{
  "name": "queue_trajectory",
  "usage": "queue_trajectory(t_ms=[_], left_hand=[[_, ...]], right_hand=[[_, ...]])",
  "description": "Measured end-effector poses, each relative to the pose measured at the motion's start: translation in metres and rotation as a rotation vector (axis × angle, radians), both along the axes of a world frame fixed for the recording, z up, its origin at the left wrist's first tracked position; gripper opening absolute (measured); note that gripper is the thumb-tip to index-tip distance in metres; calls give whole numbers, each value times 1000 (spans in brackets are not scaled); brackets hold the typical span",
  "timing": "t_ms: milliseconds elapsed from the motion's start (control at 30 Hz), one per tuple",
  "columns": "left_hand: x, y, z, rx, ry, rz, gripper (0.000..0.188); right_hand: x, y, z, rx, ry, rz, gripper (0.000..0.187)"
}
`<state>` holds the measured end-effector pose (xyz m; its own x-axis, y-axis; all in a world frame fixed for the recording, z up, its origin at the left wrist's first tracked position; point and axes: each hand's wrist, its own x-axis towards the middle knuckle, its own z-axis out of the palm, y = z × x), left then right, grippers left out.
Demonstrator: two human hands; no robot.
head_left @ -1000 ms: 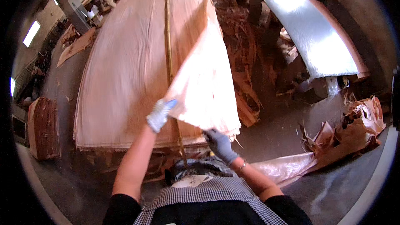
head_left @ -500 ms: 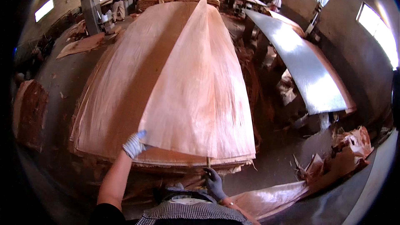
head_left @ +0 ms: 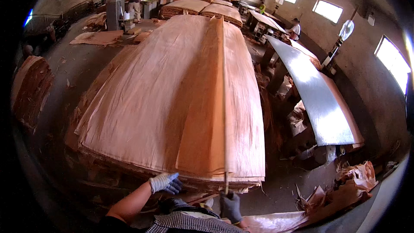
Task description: The person sorts and stacks thin veneer sheets by picking up individual sheets, carrying them across the workspace, and carefully aligning them onto various stacks on work tables.
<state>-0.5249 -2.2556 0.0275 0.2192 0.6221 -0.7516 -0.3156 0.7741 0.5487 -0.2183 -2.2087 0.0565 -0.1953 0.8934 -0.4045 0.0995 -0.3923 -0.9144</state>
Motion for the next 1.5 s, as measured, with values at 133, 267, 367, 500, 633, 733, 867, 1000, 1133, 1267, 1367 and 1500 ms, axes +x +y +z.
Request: queue_trajectory(t_ms=[133,267,367,500,633,733,867,1000,1133,1267,1367,1500], left_hand=[[14,-35,-33,284,523,-168,49],[20,-66,-27,20,256,-177,50],[14,-96,-81,318,672,-332,54],[27,-123,-137,491,824,-276,54],[26,-113,-42,258,331,-216,47],[-4,-112,-32,213,-301,140,46],[-95,-99,-17,706,-794,1123,71],[-170,-132,-24,689,-214,1582,54],[-128,-118,-8,632,62,1360,39],[-47,-104,29,551,94,1444,29],[1,-79,57,623,266,1393,23],[84,-45,66,723,765,1150,27]], right_hand=[[-43,-1,-43,-23,-18,229,12],[-68,7,-80,-53,48,339,17],[-70,6,-61,56,23,268,22],[-79,44,-36,-125,250,238,24],[-100,68,50,-158,244,249,20],[-72,77,95,-116,318,271,17],[-17,83,62,-231,92,144,8],[-9,86,67,-54,47,80,11],[42,83,72,-65,67,-26,9],[108,77,70,-49,34,-78,12],[172,84,58,-34,36,-75,15],[245,109,77,-14,-148,-65,8]])
